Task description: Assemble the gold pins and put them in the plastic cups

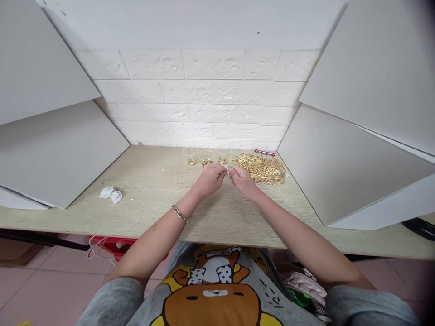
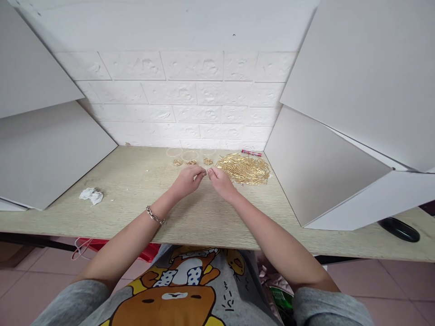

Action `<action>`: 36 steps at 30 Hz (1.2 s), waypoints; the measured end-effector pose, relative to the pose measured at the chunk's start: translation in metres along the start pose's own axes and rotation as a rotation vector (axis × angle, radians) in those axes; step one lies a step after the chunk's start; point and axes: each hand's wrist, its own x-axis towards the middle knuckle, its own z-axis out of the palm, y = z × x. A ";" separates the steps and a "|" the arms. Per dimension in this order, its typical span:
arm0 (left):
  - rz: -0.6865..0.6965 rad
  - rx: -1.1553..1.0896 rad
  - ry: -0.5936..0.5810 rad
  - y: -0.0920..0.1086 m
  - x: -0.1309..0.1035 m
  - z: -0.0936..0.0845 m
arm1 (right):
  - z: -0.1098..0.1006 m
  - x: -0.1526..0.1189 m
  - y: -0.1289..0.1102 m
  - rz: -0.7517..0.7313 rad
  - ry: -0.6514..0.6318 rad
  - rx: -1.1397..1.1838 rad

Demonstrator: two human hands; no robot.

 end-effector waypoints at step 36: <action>-0.037 -0.081 0.003 0.001 0.000 0.006 | -0.002 0.006 0.005 0.028 -0.079 -0.064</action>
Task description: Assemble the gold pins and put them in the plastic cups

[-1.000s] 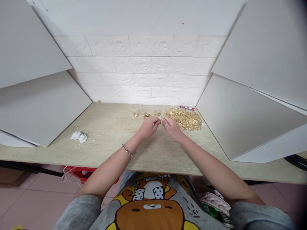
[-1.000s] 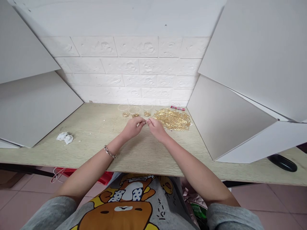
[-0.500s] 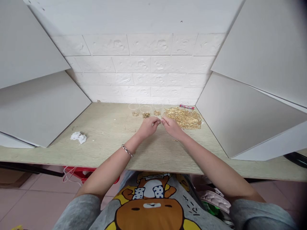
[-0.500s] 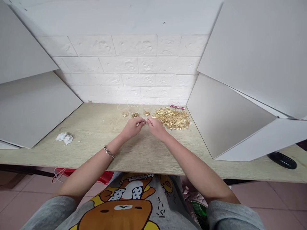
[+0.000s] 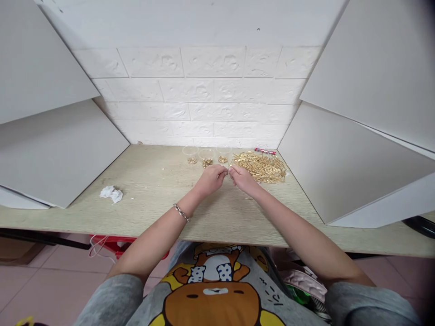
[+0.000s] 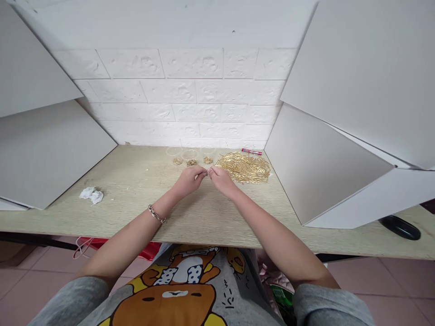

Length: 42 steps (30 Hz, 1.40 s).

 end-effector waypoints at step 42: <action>-0.871 -1.435 -0.012 0.006 0.000 0.006 | -0.001 -0.012 -0.009 -0.364 0.293 -0.527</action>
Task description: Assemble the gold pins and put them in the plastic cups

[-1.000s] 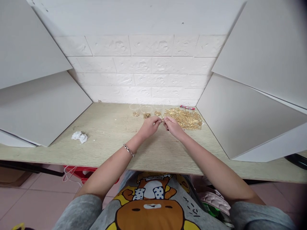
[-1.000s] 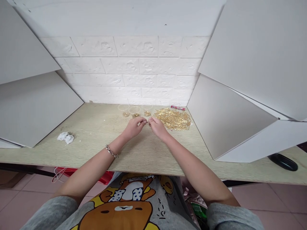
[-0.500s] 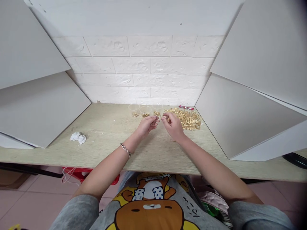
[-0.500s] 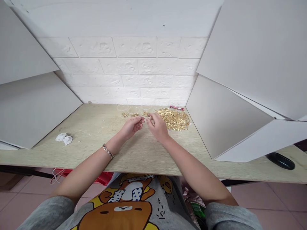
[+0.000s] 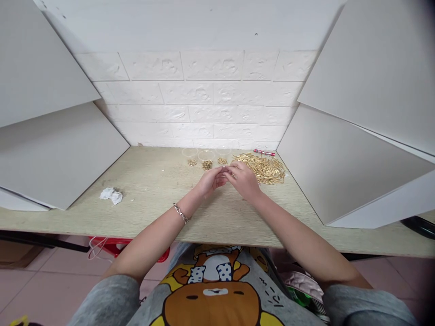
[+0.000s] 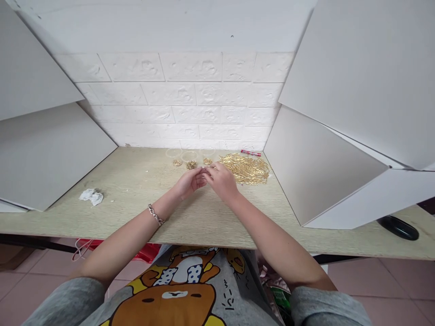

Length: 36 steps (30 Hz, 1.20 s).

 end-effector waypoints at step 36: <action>0.102 0.147 -0.053 0.000 -0.003 0.003 | -0.003 0.006 -0.002 0.353 -0.025 0.522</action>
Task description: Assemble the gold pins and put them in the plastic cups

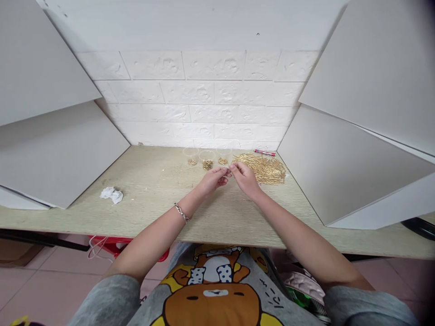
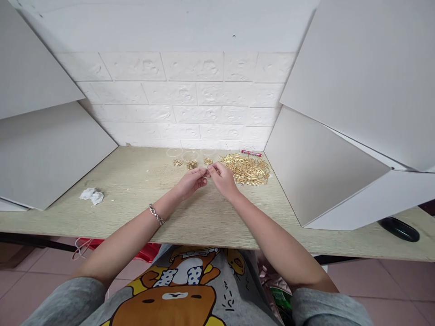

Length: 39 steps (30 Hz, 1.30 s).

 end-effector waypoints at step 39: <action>0.397 1.113 0.177 -0.009 0.009 -0.011 | -0.009 0.019 0.022 -0.031 -0.232 -0.665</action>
